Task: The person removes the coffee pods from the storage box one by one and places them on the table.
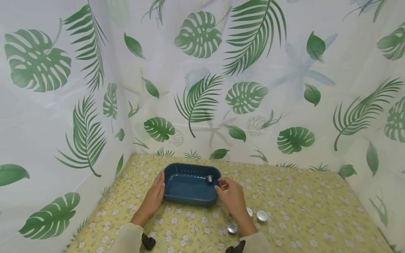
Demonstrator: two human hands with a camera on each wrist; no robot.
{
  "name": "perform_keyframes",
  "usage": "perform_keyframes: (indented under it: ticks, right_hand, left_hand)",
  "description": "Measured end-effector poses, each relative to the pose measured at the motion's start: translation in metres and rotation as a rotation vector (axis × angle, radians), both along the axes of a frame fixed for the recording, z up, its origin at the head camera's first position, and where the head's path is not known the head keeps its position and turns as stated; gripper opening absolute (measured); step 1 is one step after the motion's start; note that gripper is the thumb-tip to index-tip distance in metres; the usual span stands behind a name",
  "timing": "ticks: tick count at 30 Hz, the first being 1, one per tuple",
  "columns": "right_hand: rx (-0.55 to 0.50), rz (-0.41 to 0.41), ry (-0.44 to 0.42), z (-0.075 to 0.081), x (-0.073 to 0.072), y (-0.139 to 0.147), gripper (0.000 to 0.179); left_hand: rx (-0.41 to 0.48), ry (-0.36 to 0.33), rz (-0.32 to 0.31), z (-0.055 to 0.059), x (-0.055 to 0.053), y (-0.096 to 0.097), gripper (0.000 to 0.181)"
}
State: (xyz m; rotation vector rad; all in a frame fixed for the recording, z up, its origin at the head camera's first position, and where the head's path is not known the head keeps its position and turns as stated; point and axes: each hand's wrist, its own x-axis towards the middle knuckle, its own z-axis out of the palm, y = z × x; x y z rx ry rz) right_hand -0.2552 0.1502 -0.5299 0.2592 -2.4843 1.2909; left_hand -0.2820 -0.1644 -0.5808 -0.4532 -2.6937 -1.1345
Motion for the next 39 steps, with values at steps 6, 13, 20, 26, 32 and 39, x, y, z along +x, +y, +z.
perform_keyframes:
  ticks: [6, 13, 20, 26, 32, 39]
  right_hand:
    - [-0.001, 0.015, 0.024, 0.002, -0.003, -0.003, 0.024]
    - [0.002, 0.027, 0.057, 0.002, -0.01, -0.01, 0.024]
    - [0.039, 0.013, 0.055, 0.003, -0.017, -0.017, 0.024]
    - [0.086, 0.006, 0.056, 0.007, -0.02, -0.024, 0.025]
    - [0.174, 0.001, 0.036, 0.008, -0.026, -0.031, 0.03]
    - [0.255, -0.001, 0.035, 0.006, -0.033, -0.038, 0.035]
  left_hand:
    - [-0.001, -0.003, 0.003, 0.0, 0.001, 0.0, 0.062]
    - [0.012, 0.006, -0.003, 0.002, 0.002, 0.0, 0.06]
    - [0.024, 0.011, -0.003, 0.002, 0.0, 0.001, 0.057]
    - [0.029, 0.001, 0.009, 0.003, 0.001, 0.001, 0.057]
    - [0.019, 0.0, 0.007, 0.003, 0.0, 0.001, 0.057]
    - [0.026, 0.003, -0.002, 0.004, 0.001, 0.001, 0.057]
